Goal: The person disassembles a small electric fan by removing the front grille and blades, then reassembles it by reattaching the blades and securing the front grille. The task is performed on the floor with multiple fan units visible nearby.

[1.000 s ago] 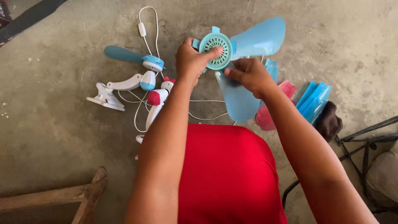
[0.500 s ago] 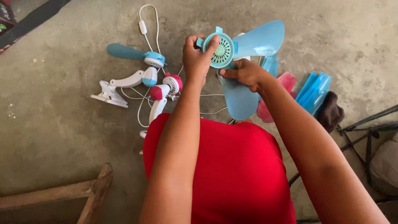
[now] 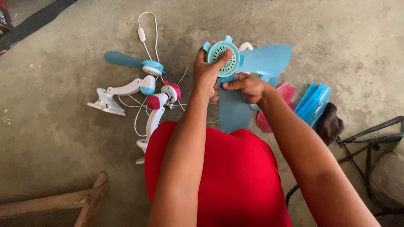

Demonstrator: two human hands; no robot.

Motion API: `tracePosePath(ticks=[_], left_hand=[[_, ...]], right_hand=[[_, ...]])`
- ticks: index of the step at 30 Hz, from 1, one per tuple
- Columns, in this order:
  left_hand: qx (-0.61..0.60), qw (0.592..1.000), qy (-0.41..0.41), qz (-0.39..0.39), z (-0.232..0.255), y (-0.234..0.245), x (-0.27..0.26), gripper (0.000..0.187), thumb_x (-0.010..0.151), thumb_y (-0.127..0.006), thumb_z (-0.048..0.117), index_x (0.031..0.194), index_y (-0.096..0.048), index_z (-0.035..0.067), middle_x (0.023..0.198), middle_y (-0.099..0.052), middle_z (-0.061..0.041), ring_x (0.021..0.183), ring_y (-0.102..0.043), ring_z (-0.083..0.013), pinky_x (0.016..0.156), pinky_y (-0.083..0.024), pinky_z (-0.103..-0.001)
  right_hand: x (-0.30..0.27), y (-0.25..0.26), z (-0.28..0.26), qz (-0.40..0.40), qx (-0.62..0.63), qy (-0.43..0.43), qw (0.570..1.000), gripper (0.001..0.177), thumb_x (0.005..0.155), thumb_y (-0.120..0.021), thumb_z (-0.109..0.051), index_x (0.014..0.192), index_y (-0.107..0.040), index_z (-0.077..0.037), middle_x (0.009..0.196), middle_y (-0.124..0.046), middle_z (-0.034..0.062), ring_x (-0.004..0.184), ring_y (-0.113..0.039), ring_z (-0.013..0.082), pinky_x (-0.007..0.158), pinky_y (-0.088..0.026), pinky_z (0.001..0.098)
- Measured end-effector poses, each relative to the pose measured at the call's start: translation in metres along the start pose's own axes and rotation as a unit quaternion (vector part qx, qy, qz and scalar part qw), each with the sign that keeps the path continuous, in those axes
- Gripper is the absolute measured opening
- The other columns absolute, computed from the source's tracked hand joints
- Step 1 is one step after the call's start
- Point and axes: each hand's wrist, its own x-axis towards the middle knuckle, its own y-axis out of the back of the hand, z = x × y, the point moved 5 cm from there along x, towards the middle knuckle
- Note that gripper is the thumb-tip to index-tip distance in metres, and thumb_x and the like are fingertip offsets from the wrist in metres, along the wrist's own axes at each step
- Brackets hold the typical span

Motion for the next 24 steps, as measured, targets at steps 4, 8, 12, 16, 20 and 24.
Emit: tracePosePath(ticks=[4, 8, 12, 16, 20, 24], left_hand=[[0.021, 0.999, -0.02, 0.021, 0.01, 0.0, 0.003, 0.059, 0.073, -0.09, 0.017, 0.124, -0.063, 0.001, 0.103, -0.074, -0.008, 0.088, -0.072, -0.0145, 0.074, -0.062, -0.03], [0.054, 0.997, -0.04, 0.032, 0.012, -0.002, 0.008, 0.056, 0.076, -0.089, 0.017, 0.125, -0.067, -0.001, 0.102, -0.076, -0.009, 0.086, -0.072, -0.0147, 0.074, -0.06, -0.029], [0.077, 0.996, -0.034, -0.035, 0.01, -0.006, 0.018, 0.06, 0.077, -0.09, 0.03, 0.122, -0.069, -0.005, 0.101, -0.077, -0.01, 0.086, -0.073, -0.0168, 0.075, -0.061, -0.033], [0.356, 0.934, -0.015, -0.031, 0.015, 0.012, 0.037, 0.08, 0.08, -0.086, 0.052, 0.139, -0.057, 0.005, 0.116, -0.072, -0.015, 0.102, -0.072, -0.0251, 0.088, -0.058, -0.039], [0.49, 0.848, -0.172, -0.105, 0.044, 0.019, 0.036, 0.102, 0.083, -0.093, 0.056, 0.156, -0.039, 0.01, 0.151, -0.045, -0.025, 0.142, -0.048, -0.0416, 0.114, -0.045, -0.047], [0.631, 0.684, -0.262, -0.256, 0.051, 0.002, 0.009, 0.134, 0.04, -0.105, 0.041, 0.152, -0.033, 0.023, 0.159, -0.023, -0.015, 0.145, -0.027, -0.0471, 0.114, -0.034, -0.053]], right_hand=[[0.004, -0.01, -0.002, 0.08, 0.015, 0.046, 0.996, 0.033, 0.09, -0.068, -0.015, 0.122, -0.062, -0.014, 0.105, -0.073, 0.0051, 0.095, -0.073, 0.0219, 0.088, -0.06, 0.0445], [0.005, -0.018, -0.002, 0.079, -0.044, 0.052, 0.995, 0.019, 0.1, -0.064, -0.019, 0.11, -0.065, -0.003, 0.089, -0.072, 0.011, 0.079, -0.071, 0.0244, 0.077, -0.061, 0.042], [-0.004, -0.014, -0.004, 0.113, -0.142, 0.057, 0.982, 0.02, 0.102, -0.06, -0.019, 0.104, -0.066, 0.0, 0.086, -0.072, 0.0106, 0.076, -0.072, 0.0221, 0.073, -0.061, 0.038], [-0.013, -0.002, 0.004, 0.133, -0.197, 0.003, 0.971, 0.018, 0.101, -0.059, -0.015, 0.102, -0.064, 0.003, 0.085, -0.073, 0.0107, 0.074, -0.073, 0.0219, 0.071, -0.06, 0.0365], [-0.003, -0.004, 0.0, 0.123, -0.201, -0.014, 0.972, 0.012, 0.098, -0.06, -0.007, 0.103, -0.063, 0.002, 0.083, -0.072, 0.0129, 0.072, -0.072, 0.0235, 0.067, -0.06, 0.0385], [0.007, -0.005, -0.023, 0.1, -0.218, -0.035, 0.97, 0.02, 0.092, -0.059, -0.001, 0.111, -0.065, 0.003, 0.089, -0.074, 0.0125, 0.076, -0.074, 0.023, 0.071, -0.062, 0.0391]])
